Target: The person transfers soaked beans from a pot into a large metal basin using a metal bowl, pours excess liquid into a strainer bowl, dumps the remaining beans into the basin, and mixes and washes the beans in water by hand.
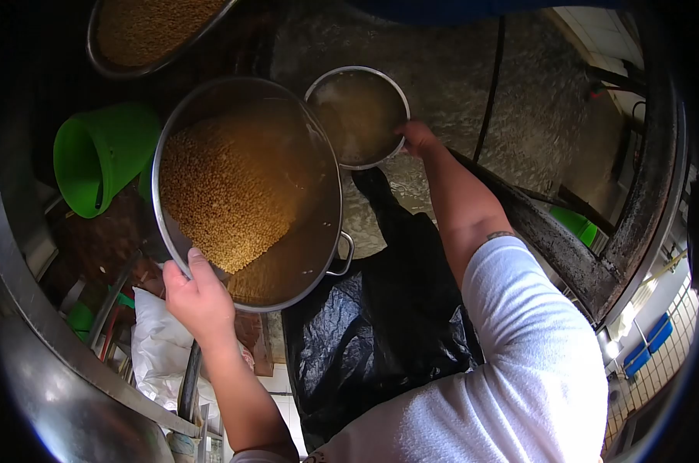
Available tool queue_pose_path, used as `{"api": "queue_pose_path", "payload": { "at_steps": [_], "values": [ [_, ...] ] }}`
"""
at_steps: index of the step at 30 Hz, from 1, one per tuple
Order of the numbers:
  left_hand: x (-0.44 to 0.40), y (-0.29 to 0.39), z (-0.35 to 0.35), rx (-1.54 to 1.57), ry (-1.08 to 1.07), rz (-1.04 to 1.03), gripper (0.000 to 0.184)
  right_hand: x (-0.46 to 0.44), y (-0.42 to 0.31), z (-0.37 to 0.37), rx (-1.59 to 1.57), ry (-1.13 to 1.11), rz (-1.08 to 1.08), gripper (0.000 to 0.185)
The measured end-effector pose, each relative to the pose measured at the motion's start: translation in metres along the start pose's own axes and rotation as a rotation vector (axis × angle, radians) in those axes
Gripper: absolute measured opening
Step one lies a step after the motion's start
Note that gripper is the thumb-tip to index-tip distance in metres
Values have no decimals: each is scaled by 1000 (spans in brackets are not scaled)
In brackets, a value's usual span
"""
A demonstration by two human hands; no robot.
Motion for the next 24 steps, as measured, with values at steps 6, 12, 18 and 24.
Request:
{"api": "queue_pose_path", "payload": {
  "at_steps": [6,12,18,24],
  "values": [
    [12,13,-9,51,-35,-50,30,-4,4,2,53,27,31,41],
    [19,27,-10,17,-47,-154,35,-6,7,9,67,6,-10,43],
    [16,27,-8,-42,-82,-132,27,-1,8,14,101,57,30,45],
    [14,28,-8,-56,-83,-133,27,4,7,12,111,41,22,45]
  ]
}}
Point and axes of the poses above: each hand's wrist, its own x-axis away from the middle knuckle, its own z-axis out of the back of the hand, y = z × x, the point moved 3 cm from there along -x, towards the middle knuckle, and after that the axes turned 10 degrees about y, right-handed, at the moved point
